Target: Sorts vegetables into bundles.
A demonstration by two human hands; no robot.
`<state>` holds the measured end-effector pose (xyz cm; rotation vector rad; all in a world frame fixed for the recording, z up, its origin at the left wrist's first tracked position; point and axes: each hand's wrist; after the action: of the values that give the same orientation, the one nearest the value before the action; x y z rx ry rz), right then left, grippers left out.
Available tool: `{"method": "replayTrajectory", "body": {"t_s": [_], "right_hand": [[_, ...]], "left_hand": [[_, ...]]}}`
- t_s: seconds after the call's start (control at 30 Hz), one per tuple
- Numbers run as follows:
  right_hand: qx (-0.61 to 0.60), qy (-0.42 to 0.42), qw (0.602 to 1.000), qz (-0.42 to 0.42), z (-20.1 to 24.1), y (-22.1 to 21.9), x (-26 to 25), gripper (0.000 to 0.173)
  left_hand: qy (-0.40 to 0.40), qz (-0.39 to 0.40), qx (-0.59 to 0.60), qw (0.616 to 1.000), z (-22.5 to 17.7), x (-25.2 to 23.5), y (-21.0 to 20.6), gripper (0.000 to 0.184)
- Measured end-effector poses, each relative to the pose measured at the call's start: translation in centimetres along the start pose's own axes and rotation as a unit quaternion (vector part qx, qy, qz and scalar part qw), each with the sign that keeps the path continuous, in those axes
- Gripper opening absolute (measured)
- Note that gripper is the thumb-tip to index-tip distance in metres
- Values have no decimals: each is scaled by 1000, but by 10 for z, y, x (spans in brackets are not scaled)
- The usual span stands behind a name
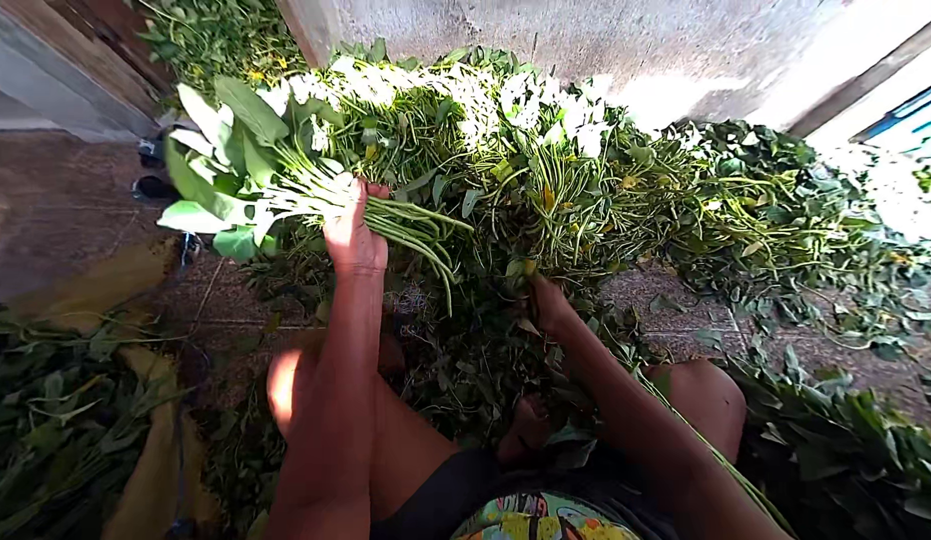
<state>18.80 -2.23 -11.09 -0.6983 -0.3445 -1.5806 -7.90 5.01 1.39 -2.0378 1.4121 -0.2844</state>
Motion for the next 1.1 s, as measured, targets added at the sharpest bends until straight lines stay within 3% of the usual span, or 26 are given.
{"method": "replayTrajectory", "body": {"t_s": [0.07, 0.1, 0.13, 0.2, 0.23, 0.3, 0.4, 0.6, 0.77, 0.93, 1.1], "right_hand": [[288, -23, 947, 138, 19, 16, 4, 51], [342, -5, 930, 134, 35, 24, 2, 59], [345, 38, 934, 80, 50, 37, -5, 59], [262, 150, 943, -137, 82, 69, -33, 47], [211, 187, 929, -241, 98, 88, -54, 44], [154, 178, 908, -346, 119, 118, -96, 45], [195, 85, 932, -292, 130, 127, -131, 60], [181, 286, 877, -341, 171, 82, -90, 31], [105, 309, 896, -302, 150, 78, -71, 32], [-148, 311, 913, -220, 118, 69, -55, 21], [-138, 383, 886, -222, 90, 34, -19, 25]], "left_hand": [[49, -3, 6, 999, 0, -5, 8, 11], [86, -2, -3, 996, 1, -4, 11, 14], [126, -14, -18, 992, 0, -1, 11, 14], [174, -30, -32, 984, -3, 5, 11, 9], [180, -38, -32, 982, -5, 9, 9, 9], [173, -35, -33, 984, -5, 12, 8, 12], [180, -23, -20, 983, -4, 10, 12, 18], [201, -23, -35, 979, 0, 8, 5, 17], [217, -13, -66, 974, 8, 12, 0, 14], [236, 6, -100, 967, 12, 22, 0, 15], [238, -12, -111, 965, 12, 23, -4, 17]]}}
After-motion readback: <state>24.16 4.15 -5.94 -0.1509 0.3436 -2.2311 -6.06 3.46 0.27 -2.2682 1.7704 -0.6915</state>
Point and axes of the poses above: each hand's wrist, its own x-axis away from the middle knuckle, its own y-axis out of the back of the hand, z = x × y, and after that the axes turned 1 degree about -z, right-handed
